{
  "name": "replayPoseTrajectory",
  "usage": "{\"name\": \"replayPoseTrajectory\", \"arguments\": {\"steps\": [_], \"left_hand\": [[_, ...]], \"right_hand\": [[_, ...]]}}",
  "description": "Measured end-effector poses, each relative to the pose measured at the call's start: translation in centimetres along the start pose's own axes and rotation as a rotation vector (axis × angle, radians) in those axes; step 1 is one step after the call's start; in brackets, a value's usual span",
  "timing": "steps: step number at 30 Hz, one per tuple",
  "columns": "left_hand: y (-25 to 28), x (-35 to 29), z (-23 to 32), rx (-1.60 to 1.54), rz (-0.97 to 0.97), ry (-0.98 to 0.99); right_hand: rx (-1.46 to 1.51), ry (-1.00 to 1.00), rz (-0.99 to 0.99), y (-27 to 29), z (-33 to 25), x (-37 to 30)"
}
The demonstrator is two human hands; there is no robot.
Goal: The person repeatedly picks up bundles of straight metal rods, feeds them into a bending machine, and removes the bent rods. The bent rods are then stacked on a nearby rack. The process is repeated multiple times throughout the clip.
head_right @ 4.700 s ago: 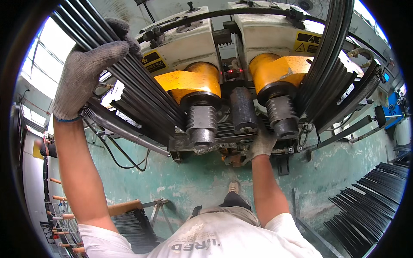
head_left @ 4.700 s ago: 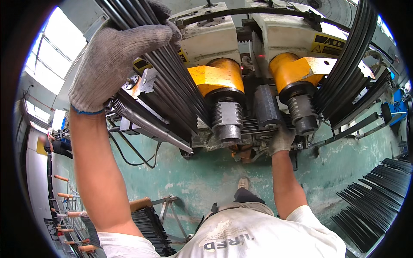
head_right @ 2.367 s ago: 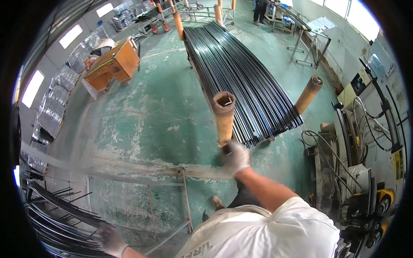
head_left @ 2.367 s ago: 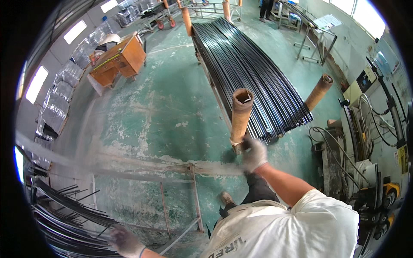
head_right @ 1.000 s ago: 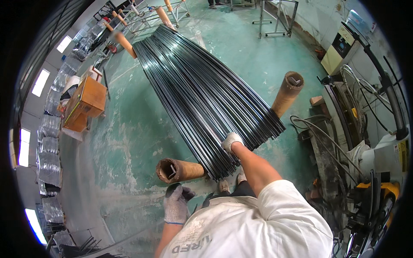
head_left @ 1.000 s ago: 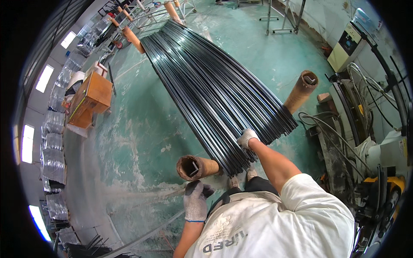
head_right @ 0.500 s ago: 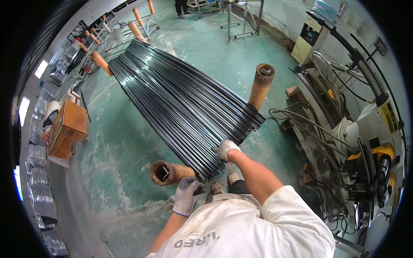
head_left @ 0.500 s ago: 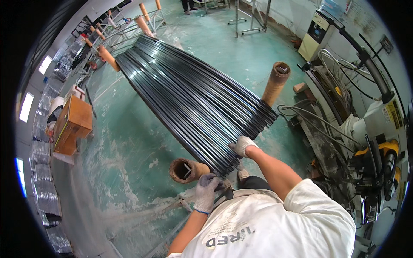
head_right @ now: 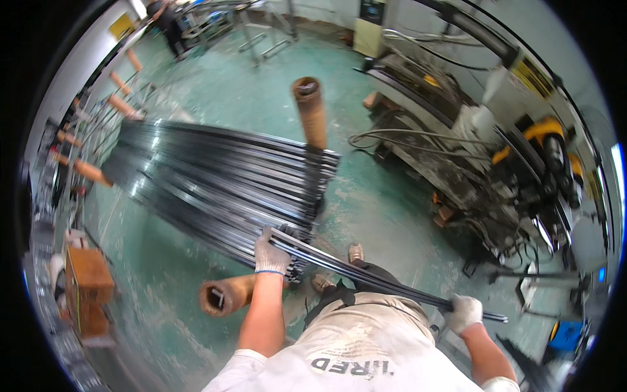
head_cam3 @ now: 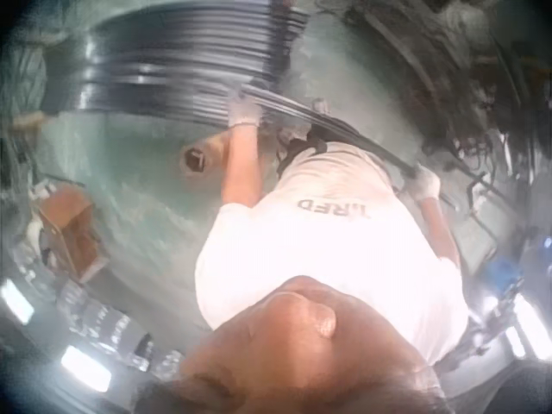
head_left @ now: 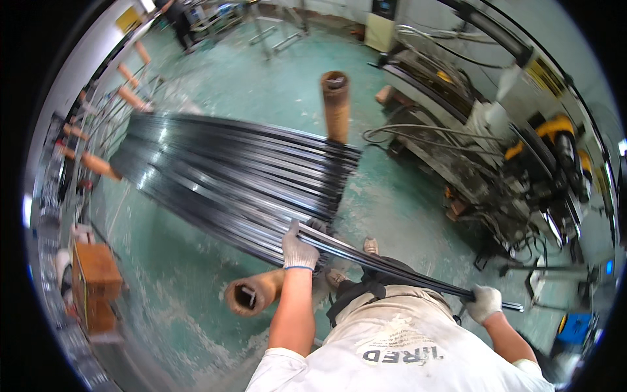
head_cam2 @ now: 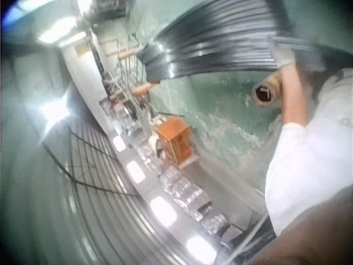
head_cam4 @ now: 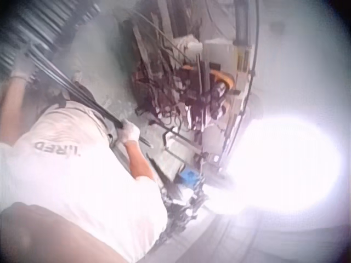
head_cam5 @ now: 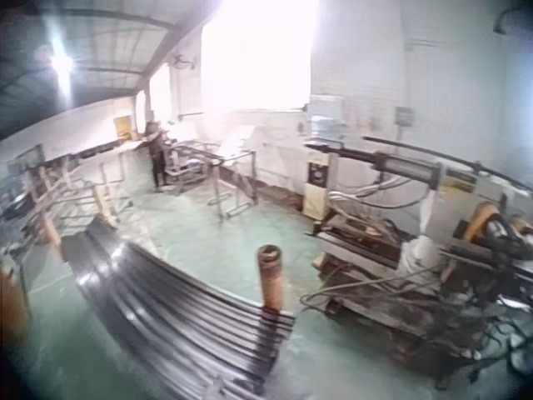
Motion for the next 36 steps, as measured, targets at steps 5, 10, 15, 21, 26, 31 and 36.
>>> {"name": "replayPoseTrajectory", "arguments": {"steps": [5, 10, 15, 21, 26, 31, 36], "left_hand": [[-1.5, -1.5, -4.8, 0.272, -0.161, -0.09], [-14.7, -5.5, -5.0, 0.25, -0.559, -0.17], [-30.6, -10.7, -6.5, 0.177, -0.799, -0.254], [-41.0, -16.3, -26.0, 0.282, -0.939, -0.057], [-50.7, -15.6, -28.4, 0.397, -1.174, -0.119], [-57.6, -8.7, -23.5, 0.446, -1.255, -0.175], [-59.7, -0.1, -30.1, 0.475, -1.193, -0.185]], "right_hand": [[0.062, -0.003, 0.22, -2.9, 5.4, 5.6], [0.134, -0.169, 0.414, -1.8, 20.8, 12.0], [0.619, -0.941, 1.005, -4.6, 39.2, 16.1], [3.04, 0.094, 0.155, 3.0, 27.4, 25.1], [2.991, -0.269, 0.538, 4.3, 32.3, 29.6], [2.975, -0.277, 0.799, 6.5, 37.7, 32.1], [2.772, -0.763, 0.881, 12.2, 40.0, 33.4]]}}
Point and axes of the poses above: each hand's wrist, its own x-axis towards the middle knuckle, its own y-axis out of the back of the hand, z = x × y, the point moved 5 cm from there along x, towards the middle knuckle, and after that the axes turned 10 degrees about -y, right-handed, at the moved point
